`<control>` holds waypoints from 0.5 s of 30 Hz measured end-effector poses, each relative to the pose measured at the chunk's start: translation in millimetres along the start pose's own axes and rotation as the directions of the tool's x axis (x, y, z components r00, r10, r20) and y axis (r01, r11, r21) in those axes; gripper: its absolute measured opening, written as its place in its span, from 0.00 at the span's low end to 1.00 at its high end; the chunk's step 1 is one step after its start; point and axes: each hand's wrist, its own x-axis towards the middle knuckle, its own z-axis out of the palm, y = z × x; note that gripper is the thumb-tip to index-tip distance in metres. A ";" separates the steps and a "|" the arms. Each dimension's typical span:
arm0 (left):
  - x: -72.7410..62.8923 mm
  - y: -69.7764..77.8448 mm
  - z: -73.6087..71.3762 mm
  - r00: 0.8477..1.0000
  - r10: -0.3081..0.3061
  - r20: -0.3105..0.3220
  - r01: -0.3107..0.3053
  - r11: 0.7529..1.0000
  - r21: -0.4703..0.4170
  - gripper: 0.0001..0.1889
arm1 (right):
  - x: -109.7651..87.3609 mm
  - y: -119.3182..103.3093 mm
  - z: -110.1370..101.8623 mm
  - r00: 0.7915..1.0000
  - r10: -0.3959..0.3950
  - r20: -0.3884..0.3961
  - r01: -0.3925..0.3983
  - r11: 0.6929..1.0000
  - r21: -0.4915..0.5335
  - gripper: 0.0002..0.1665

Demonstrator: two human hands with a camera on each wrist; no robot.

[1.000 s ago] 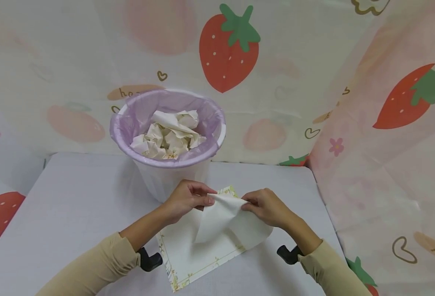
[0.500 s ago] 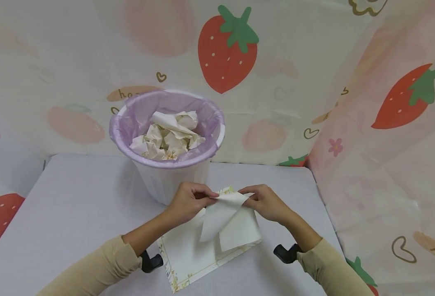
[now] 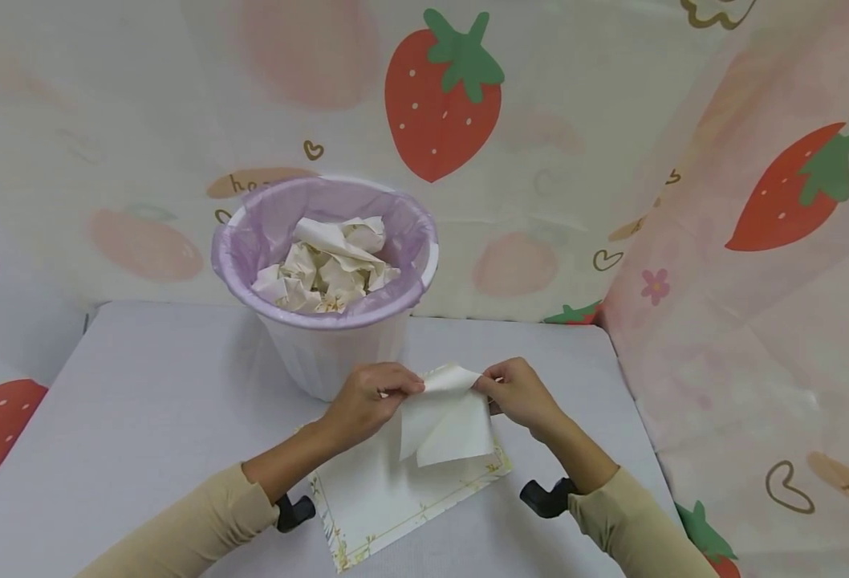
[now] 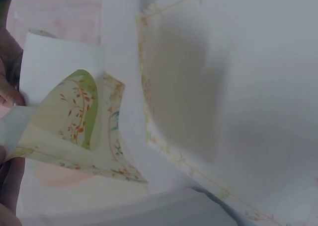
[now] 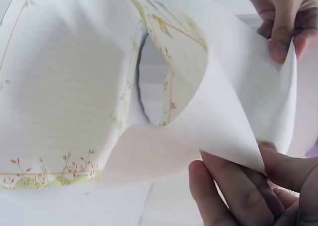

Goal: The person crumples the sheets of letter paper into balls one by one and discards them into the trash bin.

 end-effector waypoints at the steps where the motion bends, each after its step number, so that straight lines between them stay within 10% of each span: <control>1: -0.2 -0.8 -0.3 1.000 -0.018 0.002 0.018 1.000 -0.020 0.09 | 0.4 -0.5 0.9 1.000 0.003 -0.012 -0.003 1.000 0.008 0.14; 5: -1.0 -2.0 -1.2 0.986 -0.135 0.098 0.153 0.964 -0.218 0.06 | 0.9 -1.6 1.7 0.999 0.010 -0.043 -0.009 1.000 0.027 0.15; 11: -1.4 -0.9 -2.0 0.910 -0.291 0.295 0.402 0.793 -0.459 0.10 | 1.5 -2.6 1.6 0.998 -0.007 -0.068 0.011 0.998 0.056 0.18; 15: -2.1 -2.0 -2.8 0.911 -0.284 0.300 0.398 0.798 -0.452 0.11 | 3.2 -1.7 2.8 0.999 -0.030 -0.039 0.034 0.994 0.108 0.19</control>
